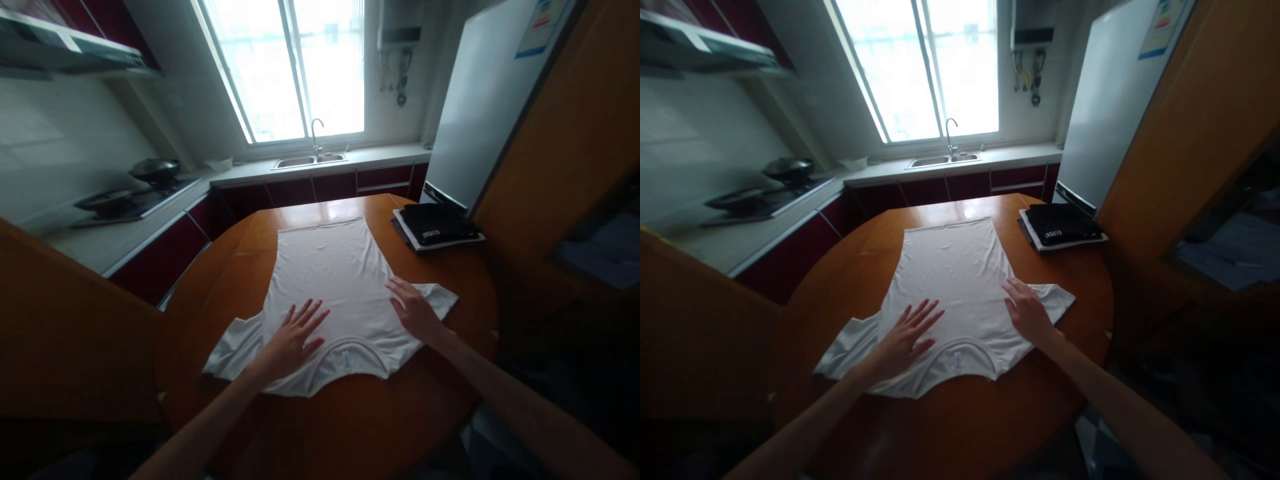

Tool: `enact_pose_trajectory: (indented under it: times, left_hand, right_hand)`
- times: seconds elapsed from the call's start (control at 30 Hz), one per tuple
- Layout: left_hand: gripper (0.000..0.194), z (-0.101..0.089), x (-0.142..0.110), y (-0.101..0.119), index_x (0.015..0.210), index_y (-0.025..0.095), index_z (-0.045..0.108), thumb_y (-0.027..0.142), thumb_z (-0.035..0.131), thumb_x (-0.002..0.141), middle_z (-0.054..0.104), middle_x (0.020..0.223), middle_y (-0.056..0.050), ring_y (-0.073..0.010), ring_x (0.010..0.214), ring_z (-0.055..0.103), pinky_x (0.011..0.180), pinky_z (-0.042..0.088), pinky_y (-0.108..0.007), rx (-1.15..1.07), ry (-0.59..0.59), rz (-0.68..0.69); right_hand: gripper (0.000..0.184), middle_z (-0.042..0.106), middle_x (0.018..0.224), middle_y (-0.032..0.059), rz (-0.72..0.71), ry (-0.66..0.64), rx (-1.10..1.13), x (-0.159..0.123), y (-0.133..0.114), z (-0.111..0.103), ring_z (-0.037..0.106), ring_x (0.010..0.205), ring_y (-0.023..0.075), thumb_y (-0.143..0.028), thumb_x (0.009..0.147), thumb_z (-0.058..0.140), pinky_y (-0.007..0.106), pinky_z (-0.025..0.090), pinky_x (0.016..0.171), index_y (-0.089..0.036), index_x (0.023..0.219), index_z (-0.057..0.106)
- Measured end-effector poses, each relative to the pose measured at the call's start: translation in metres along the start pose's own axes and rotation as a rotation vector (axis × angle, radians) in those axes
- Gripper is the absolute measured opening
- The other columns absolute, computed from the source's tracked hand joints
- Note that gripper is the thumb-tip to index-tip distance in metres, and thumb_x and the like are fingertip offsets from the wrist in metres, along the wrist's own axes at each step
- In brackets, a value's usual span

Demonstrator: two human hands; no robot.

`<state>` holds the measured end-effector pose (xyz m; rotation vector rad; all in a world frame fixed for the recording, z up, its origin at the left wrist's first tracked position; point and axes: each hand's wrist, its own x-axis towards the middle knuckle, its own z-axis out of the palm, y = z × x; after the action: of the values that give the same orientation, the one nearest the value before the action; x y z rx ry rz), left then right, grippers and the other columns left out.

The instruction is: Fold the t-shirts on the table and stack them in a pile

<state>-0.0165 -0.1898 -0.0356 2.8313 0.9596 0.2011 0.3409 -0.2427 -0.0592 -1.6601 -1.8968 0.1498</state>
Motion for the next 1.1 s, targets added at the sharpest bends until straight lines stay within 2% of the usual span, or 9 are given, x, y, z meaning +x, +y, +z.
enact_pose_trajectory:
  times: [0.13,0.27,0.37,0.43,0.53,0.63,0.8,0.97,1.1]
  left_hand:
    - [0.053,-0.014,0.026,0.011,0.156,0.032,0.036,0.044,0.044,0.105,0.031,0.164,-0.005,-0.0273,0.154,0.02,0.122,0.021,-0.057,-0.057,0.008,0.051]
    - [0.043,-0.019,0.071,0.045,0.147,0.028,0.05,0.036,0.043,0.105,0.044,0.157,-0.007,-0.0241,0.148,0.035,0.121,0.03,-0.049,-0.19,-0.004,0.192]
    - [0.039,-0.008,0.108,0.078,0.14,0.023,0.058,0.03,0.042,0.105,0.053,0.151,-0.008,-0.0215,0.141,0.046,0.116,0.04,-0.038,-0.291,-0.034,0.339]
    - [0.04,0.007,0.127,0.096,0.141,0.022,0.057,0.032,0.045,0.104,0.051,0.151,-0.01,-0.0226,0.141,0.047,0.115,0.041,-0.037,-0.32,-0.047,0.43]
    - [0.052,0.031,0.14,0.111,0.15,0.023,0.046,0.04,0.052,0.101,0.04,0.159,-0.011,-0.0281,0.148,0.034,0.121,0.03,-0.047,-0.282,-0.091,0.561]
    - [0.064,0.046,0.138,0.114,0.157,0.026,0.035,0.049,0.053,0.099,0.03,0.164,-0.011,-0.0312,0.152,0.024,0.123,0.02,-0.055,-0.244,-0.157,0.641]
    - [0.061,0.047,0.132,0.112,0.157,0.028,0.035,0.051,0.046,0.102,0.024,0.166,-0.009,-0.0295,0.154,0.018,0.124,0.017,-0.053,-0.288,-0.151,0.647]
    - [0.049,0.044,0.134,0.113,0.151,0.025,0.045,0.04,0.044,0.104,0.039,0.16,-0.009,-0.027,0.151,0.029,0.124,0.024,-0.05,-0.361,-0.057,0.583]
    - [0.04,0.042,0.138,0.114,0.141,0.024,0.054,0.033,0.043,0.104,0.054,0.149,-0.009,-0.024,0.146,0.039,0.123,0.028,-0.047,-0.451,0.052,0.535]
  right_hand:
    - [0.039,0.062,0.133,0.0165,0.258,0.157,-0.152,-0.002,0.064,-0.035,0.054,0.127,0.029,-0.018,0.09,0.047,0.043,0.039,0.113,-0.014,0.122,0.07]
    - [0.035,0.063,0.132,0.0134,0.282,0.045,-0.182,-0.009,0.099,-0.051,0.054,0.125,0.03,-0.02,0.087,0.057,0.044,0.041,0.111,-0.019,0.119,0.072]
    - [0.036,0.062,0.134,0.0109,0.209,-0.037,-0.144,-0.007,0.101,-0.048,0.053,0.126,0.0288,-0.022,0.085,0.064,0.043,0.041,0.11,-0.022,0.12,0.071]
    - [0.036,0.063,0.133,0.0103,0.16,-0.074,-0.112,-0.003,0.097,-0.044,0.053,0.125,0.0279,-0.023,0.083,0.069,0.041,0.042,0.108,-0.022,0.119,0.071]
    - [0.028,0.066,0.125,0.0095,0.134,-0.106,-0.089,0.003,0.093,-0.039,0.057,0.118,0.0269,-0.026,0.083,0.07,0.04,0.044,0.104,-0.022,0.11,0.073]
    - [0.015,0.069,0.113,0.0084,0.15,-0.088,-0.095,0.005,0.09,-0.04,0.059,0.11,0.025,-0.026,0.087,0.066,0.038,0.044,0.1,-0.021,0.099,0.074]
    - [0.017,0.07,0.101,0.0079,0.182,-0.041,-0.078,0.007,0.089,-0.046,0.062,0.099,0.0225,-0.025,0.094,0.055,0.033,0.046,0.093,-0.019,0.093,0.071]
    - [0.022,0.073,0.102,0.0075,0.304,-0.083,-0.064,0.015,0.09,-0.053,0.066,0.094,0.0208,-0.028,0.098,0.049,0.03,0.047,0.087,-0.02,0.101,0.07]
    - [0.023,0.072,0.109,0.0115,0.42,-0.112,-0.252,0.049,0.082,-0.048,0.065,0.101,0.0252,-0.036,0.095,0.057,0.033,0.047,0.087,-0.019,0.102,0.071]
